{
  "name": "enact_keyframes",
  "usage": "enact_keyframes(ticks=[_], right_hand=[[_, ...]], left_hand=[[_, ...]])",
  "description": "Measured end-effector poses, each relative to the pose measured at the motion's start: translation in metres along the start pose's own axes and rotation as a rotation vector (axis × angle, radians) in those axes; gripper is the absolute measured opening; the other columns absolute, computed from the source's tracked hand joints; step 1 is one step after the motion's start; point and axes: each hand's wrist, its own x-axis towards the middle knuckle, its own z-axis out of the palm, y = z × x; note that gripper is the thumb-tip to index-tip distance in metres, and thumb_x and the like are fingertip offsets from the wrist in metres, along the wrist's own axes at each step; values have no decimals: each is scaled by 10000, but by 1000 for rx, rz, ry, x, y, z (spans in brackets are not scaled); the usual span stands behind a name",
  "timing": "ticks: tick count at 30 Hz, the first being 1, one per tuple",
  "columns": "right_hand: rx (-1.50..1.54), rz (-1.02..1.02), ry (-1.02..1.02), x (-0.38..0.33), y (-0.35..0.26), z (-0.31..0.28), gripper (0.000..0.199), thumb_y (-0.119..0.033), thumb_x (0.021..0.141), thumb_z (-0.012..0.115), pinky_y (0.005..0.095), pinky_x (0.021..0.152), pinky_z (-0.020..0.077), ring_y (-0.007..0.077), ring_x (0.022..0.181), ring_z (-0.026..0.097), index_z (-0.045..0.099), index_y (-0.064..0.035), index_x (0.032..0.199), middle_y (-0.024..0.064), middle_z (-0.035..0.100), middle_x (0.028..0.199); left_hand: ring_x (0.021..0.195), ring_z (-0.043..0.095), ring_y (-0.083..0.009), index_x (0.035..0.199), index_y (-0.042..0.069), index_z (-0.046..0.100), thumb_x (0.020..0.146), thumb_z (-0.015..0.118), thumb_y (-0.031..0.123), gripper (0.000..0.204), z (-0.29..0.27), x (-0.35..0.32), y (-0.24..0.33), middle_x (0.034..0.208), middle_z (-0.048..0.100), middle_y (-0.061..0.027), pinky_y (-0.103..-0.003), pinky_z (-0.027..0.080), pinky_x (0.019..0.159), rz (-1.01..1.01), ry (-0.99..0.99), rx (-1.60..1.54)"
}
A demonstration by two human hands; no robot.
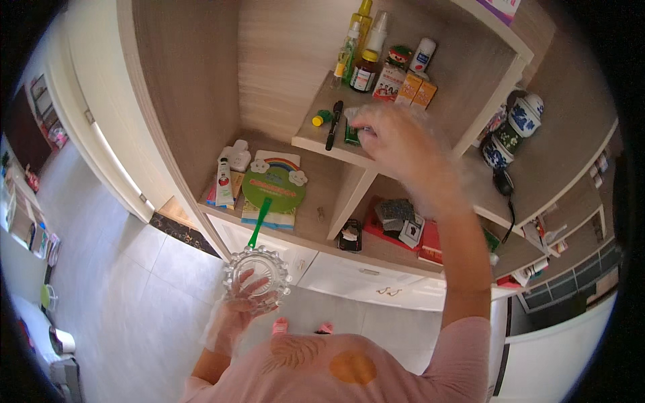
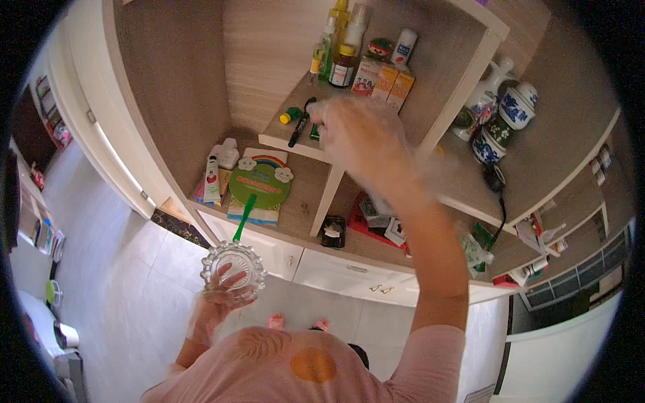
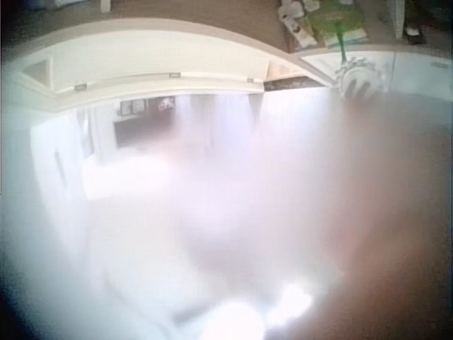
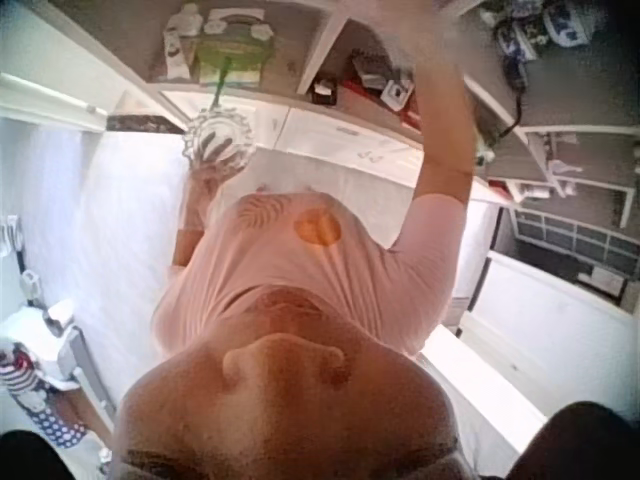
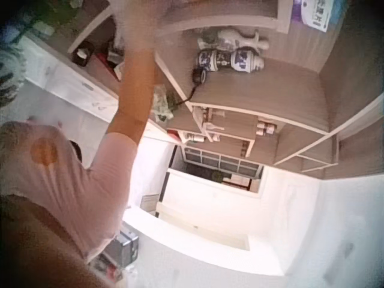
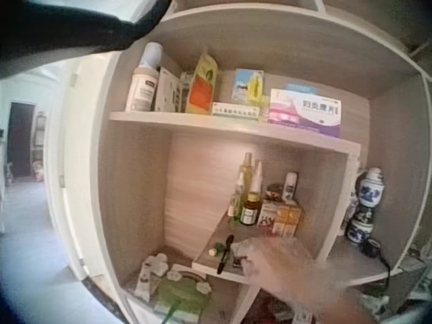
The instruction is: The person organizes a wooden shelving unit by moving various household items. They handle a green box, a glass plate, a plastic bag, a green bottle, a roll of paper towels, a red spray can, a red tray containing scissors and a cloth, and spools of thread. The person picks up, inspects, and places these items onto different shelves.
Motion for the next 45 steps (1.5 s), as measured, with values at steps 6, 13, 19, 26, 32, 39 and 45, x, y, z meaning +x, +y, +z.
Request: enact_keyframes(ticks=[6, 13, 19, 26, 32, 39, 45], right_hand=[[47, 187, -543, 51, 4, -13, 663, -326, 664, 749, 374, 884, 432, 276, 1029, 553, 513, -83, 1234, 145, 572, 1145], [7, 104, -786, 85, 23, 9, 790, -324, 624, 790, 344, 902, 424, 291, 1061, 526, 454, 48, 1234, 211, 531, 1170], [187, 76, -805, 85, 32, 15, 822, -330, 649, 776, 346, 931, 408, 302, 1100, 505, 397, 49, 1274, 214, 498, 1218], [37, 11, -425, 75, 24, 2, 465, -227, 702, 700, 330, 885, 437, 250, 1012, 573, 583, -6, 1094, 126, 622, 1045], [-18, -64, -393, 85, 45, 29, 221, -182, 735, 619, 369, 662, 481, 232, 720, 613, 651, 13, 834, 115, 643, 776], [-387, -162, -567, 95, 11, 25, 260, -265, 753, 576, 357, 528, 455, 221, 547, 545, 659, -24, 702, 134, 589, 630], [-148, 115, -644, 116, 39, 67, 106, -148, 694, 665, 331, 599, 453, 173, 706, 559, 647, -110, 791, 60, 610, 780]], left_hand=[[1155, 442, -444, 1343, 124, 271, 656, 514, -81, 757, -33, 15, -7, 1297, 390, -199, -598, 425, 911, -62, -110, -52], [1163, 446, -424, 1334, 168, 329, 631, 507, -57, 760, -30, 11, 0, 1321, 386, -182, -555, 433, 924, -82, -41, -20], [1163, 443, -429, 1342, 171, 309, 635, 528, -64, 777, -49, 14, -3, 1318, 388, -183, -568, 437, 916, -39, -30, -23], [1165, 445, -421, 1349, 151, 291, 657, 555, -40, 764, -38, 11, -2, 1324, 381, -187, -558, 429, 932, -39, -24, -15], [1170, 441, -417, 1350, 123, 272, 670, 560, -22, 753, -21, 12, 2, 1338, 363, -199, -533, 413, 962, -72, -30, 9], [1168, 422, -448, 1337, 124, 290, 669, 530, -76, 737, -20, 16, -2, 1324, 347, -225, -585, 385, 958, -83, -35, -55], [1165, 430, -438, 1335, 120, 292, 678, 522, -69, 721, -18, 15, -5, 1326, 344, -223, -583, 389, 958, -84, -32, -51]])
